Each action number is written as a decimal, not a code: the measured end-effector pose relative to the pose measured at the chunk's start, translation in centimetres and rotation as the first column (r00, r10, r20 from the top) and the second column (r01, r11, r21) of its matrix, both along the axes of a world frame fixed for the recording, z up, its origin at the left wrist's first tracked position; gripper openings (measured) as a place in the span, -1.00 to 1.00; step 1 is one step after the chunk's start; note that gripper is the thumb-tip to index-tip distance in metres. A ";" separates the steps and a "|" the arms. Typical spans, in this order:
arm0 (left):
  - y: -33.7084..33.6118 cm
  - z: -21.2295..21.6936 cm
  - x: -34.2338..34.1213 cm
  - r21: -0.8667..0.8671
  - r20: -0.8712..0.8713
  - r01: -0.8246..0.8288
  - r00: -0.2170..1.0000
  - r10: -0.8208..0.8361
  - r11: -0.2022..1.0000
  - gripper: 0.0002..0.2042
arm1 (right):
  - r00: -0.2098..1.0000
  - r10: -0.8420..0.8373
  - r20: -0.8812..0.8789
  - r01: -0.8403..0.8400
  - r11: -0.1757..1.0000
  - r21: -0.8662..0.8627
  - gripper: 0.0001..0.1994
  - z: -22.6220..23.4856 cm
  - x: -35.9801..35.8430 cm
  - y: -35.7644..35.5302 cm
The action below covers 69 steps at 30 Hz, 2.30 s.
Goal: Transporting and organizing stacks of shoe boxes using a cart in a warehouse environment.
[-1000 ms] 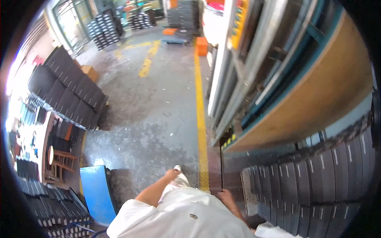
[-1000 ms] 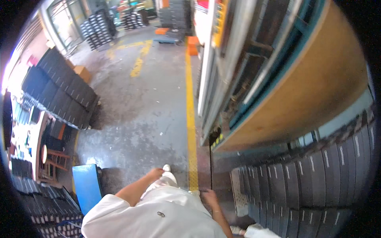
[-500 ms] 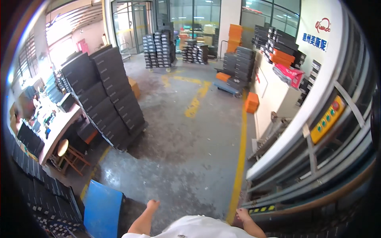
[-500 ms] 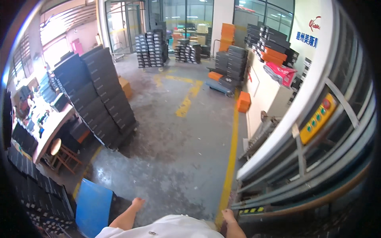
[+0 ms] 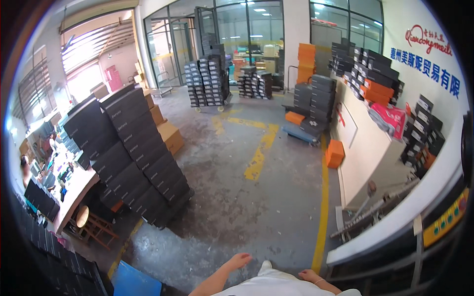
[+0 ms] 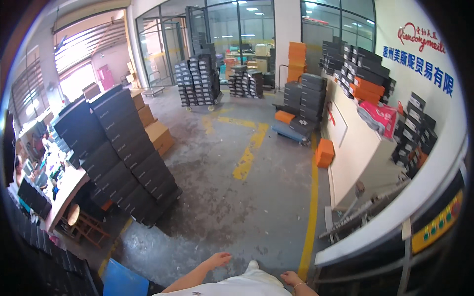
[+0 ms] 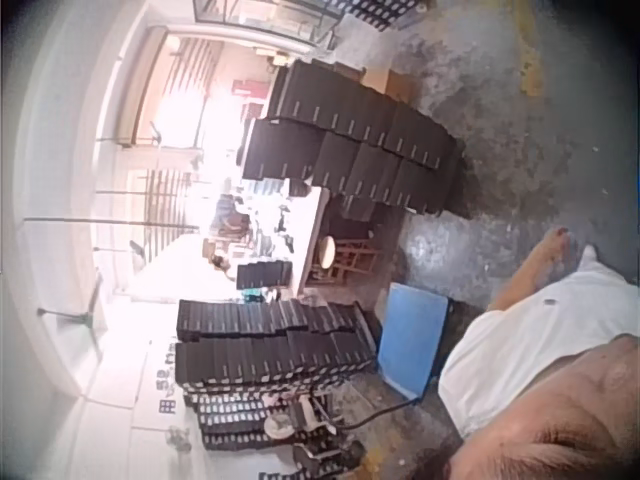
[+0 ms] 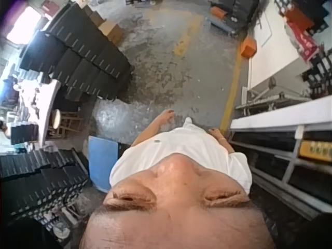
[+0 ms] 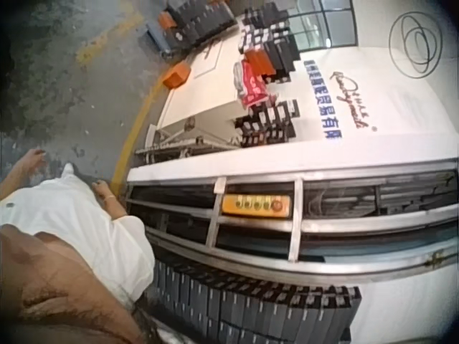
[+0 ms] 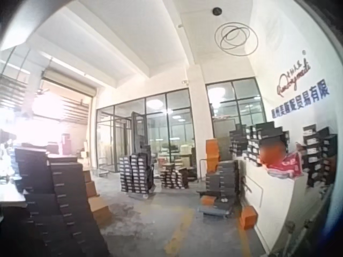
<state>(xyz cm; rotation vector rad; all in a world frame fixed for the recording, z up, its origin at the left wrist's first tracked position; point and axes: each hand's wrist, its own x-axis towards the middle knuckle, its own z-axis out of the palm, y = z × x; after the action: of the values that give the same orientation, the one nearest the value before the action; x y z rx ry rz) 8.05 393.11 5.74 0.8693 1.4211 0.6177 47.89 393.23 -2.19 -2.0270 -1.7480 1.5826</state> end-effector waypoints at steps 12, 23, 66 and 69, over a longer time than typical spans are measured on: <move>6.4 -7.9 -17.9 -0.350 -0.145 -0.806 0.549 0.823 0.476 -0.77 | 0.705 0.706 0.072 -0.702 0.679 0.213 -0.60 4.0 -20.2 37.9; 43.4 -3.0 -37.6 -0.271 -0.238 -0.529 0.846 0.476 0.804 -0.78 | 0.834 0.552 0.017 -0.546 0.820 0.170 -0.60 5.7 -33.8 61.5; 189.1 16.5 -90.2 0.309 -0.137 -0.138 0.973 0.187 0.941 -0.61 | 0.996 0.077 0.035 -0.076 0.996 -0.042 -0.68 7.5 -81.8 171.4; 201.6 18.4 -94.0 0.503 -0.353 0.006 0.914 0.199 0.865 -0.53 | 0.994 0.103 0.026 -0.100 0.992 -0.082 -0.68 7.5 -86.8 180.9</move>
<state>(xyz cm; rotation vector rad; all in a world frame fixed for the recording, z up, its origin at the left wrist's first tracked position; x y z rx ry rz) -85.96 594.73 24.12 1.3969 1.7092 0.9517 -38.87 574.16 5.33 -2.0377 -1.8551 1.6870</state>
